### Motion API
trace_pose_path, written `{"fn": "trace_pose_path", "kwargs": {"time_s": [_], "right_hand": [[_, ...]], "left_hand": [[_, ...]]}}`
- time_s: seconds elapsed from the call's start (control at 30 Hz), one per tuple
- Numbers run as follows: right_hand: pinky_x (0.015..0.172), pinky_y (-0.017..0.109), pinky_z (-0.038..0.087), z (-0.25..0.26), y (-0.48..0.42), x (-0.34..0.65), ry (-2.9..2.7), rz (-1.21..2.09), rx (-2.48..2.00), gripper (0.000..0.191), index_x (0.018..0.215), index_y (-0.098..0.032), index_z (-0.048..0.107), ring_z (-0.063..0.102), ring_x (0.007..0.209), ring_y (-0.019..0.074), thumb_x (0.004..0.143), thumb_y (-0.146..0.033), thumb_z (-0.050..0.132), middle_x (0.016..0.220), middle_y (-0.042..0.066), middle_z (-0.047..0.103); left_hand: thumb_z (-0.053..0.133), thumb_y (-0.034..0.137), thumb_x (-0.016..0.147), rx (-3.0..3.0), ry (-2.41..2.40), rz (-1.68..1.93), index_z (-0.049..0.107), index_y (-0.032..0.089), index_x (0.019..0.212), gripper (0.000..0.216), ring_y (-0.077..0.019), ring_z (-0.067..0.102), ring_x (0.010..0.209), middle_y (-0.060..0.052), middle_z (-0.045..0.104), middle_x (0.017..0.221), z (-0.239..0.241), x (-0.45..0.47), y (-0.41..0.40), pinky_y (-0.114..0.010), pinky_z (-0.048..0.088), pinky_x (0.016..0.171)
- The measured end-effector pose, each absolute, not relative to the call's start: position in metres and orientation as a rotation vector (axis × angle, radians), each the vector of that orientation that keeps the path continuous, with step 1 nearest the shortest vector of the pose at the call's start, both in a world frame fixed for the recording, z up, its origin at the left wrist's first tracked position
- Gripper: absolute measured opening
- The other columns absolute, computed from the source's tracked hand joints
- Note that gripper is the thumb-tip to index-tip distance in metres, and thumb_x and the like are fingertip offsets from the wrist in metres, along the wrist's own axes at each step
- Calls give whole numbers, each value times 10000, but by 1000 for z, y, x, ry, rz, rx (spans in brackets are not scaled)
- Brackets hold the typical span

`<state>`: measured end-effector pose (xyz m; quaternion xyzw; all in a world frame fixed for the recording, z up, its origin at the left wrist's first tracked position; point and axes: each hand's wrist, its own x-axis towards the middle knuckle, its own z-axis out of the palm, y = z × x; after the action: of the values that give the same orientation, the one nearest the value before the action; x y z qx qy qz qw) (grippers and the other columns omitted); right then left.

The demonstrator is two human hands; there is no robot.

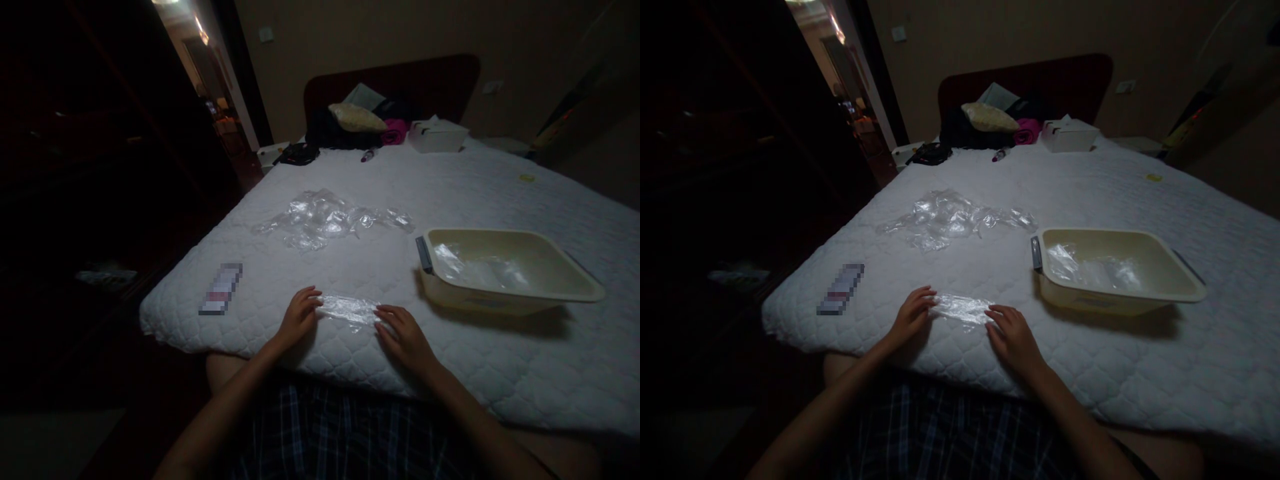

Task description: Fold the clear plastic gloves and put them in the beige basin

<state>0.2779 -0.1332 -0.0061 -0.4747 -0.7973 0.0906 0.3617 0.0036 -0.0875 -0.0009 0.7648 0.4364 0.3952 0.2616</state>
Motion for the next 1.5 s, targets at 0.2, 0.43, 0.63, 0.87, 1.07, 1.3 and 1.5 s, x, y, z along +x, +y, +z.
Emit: {"fn": "trace_pose_path", "kwargs": {"time_s": [0.2, 0.43, 0.63, 0.87, 1.07, 1.3, 1.5], "right_hand": [[649, 310, 484, 1, -149, 239, -2387, -29, -1216, 264, 1059, -178, 565, 581, 775, 202, 838, -186, 422, 932, 111, 620], [616, 287, 441, -3, -130, 234, -2394, -160, -1362, 211, 880, -193, 608, 560, 719, 193, 791, -91, 447, 822, 83, 619], [791, 364, 427, -9, -100, 253, -2202, 44, -1315, 199, 876, -196, 628, 560, 904, 216, 792, -114, 467, 985, 81, 635], [823, 391, 434, -24, -74, 250, -1985, 435, -1131, 203, 843, -209, 623, 577, 912, 195, 761, -97, 474, 959, 52, 649], [866, 382, 437, -29, -76, 253, -1858, 466, -1078, 255, 930, -220, 600, 539, 1016, 189, 773, -96, 442, 1097, 65, 586], [821, 368, 477, -29, -84, 257, -1883, 280, -1109, 228, 995, -222, 596, 558, 966, 197, 820, -174, 458, 1039, 81, 576], [814, 376, 474, -31, -88, 258, -2117, 84, -1116, 256, 1078, -215, 569, 552, 982, 205, 853, -204, 448, 1099, 99, 583]], "left_hand": [[445, 85, 716, 2071, 1255, 1013, 606, 186, 964, 312, -195, 471, 1058, -71, 554, 1096, 2, 7, -64, -374, 346, 947], [426, 99, 708, 1990, 1427, 846, 631, 177, 858, 265, -177, 521, 850, -45, 592, 859, -1, 7, -65, -322, 405, 818], [425, 95, 707, 2084, 1239, 714, 636, 181, 826, 257, -178, 527, 839, -45, 600, 844, 9, 5, -91, -309, 406, 807], [407, 64, 720, 2117, 891, 543, 602, 192, 971, 343, -162, 526, 925, -44, 603, 951, 17, 18, -128, -300, 404, 857], [422, 67, 723, 2194, 839, 529, 619, 175, 854, 260, -157, 545, 847, -48, 612, 851, 22, 15, -124, -284, 430, 806], [456, 225, 824, 2449, 1088, 806, 592, 179, 986, 216, -165, 540, 870, -90, 579, 972, 4, 5, -90, -297, 453, 753], [432, 230, 854, 2564, 1104, 885, 571, 186, 1066, 258, -147, 551, 821, -80, 594, 926, -14, 25, -76, -286, 460, 718]]}}
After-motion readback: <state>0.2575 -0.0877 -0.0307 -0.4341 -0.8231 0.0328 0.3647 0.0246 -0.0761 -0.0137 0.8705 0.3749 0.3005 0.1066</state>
